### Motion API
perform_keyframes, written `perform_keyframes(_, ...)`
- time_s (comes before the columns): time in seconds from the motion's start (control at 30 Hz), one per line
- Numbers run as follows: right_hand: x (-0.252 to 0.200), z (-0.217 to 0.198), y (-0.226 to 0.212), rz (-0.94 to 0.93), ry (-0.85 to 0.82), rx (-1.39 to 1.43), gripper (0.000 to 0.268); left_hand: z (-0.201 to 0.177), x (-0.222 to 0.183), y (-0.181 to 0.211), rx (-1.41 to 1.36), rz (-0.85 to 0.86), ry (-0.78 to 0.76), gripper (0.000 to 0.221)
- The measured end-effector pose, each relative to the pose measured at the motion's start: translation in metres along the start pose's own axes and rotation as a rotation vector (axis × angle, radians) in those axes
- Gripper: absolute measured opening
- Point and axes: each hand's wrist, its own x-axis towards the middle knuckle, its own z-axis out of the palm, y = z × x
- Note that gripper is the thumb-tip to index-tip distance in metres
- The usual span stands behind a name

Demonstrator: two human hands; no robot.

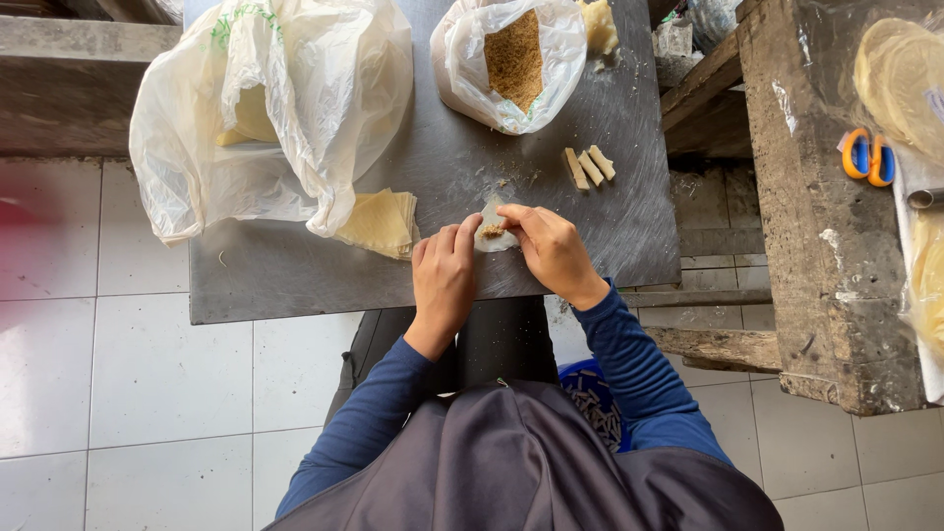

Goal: The person prepares spring rolls by placing filling onto wrappers and rolling them into cylinders by hand on a table, and then uses a knife to scrape the workspace.

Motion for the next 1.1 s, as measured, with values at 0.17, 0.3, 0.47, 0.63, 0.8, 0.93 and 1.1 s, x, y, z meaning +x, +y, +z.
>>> perform_keyframes(0.17, -0.006, -0.002, -0.005, 0.092, 0.046, 0.015, 0.038, 0.002, 0.005, 0.004, -0.206, -0.012, 0.022, 0.040)
perform_keyframes(0.3, -0.011, -0.004, -0.015, 0.178, 0.115, -0.172, 0.042, 0.005, 0.008, 0.009, -0.278, -0.021, 0.016, 0.036)
perform_keyframes(0.47, -0.026, 0.005, -0.024, 0.369, 0.117, -0.274, 0.053, 0.011, 0.010, 0.010, -0.309, -0.013, -0.001, 0.042)
perform_keyframes(0.63, -0.031, 0.018, -0.023, 0.436, 0.150, -0.262, 0.046, 0.016, 0.009, 0.011, -0.255, 0.006, -0.029, 0.034)
perform_keyframes(0.8, -0.027, 0.022, -0.026, 0.438, 0.196, -0.129, 0.042, 0.015, 0.008, 0.009, -0.237, 0.031, -0.050, 0.030)
perform_keyframes(0.93, -0.024, 0.027, -0.029, 0.394, 0.246, 0.068, 0.042, 0.016, 0.006, 0.006, -0.189, 0.061, -0.055, 0.030)
perform_keyframes(1.1, -0.019, 0.031, -0.027, 0.349, 0.194, 0.149, 0.045, 0.011, 0.006, 0.003, -0.111, 0.061, -0.078, 0.032)
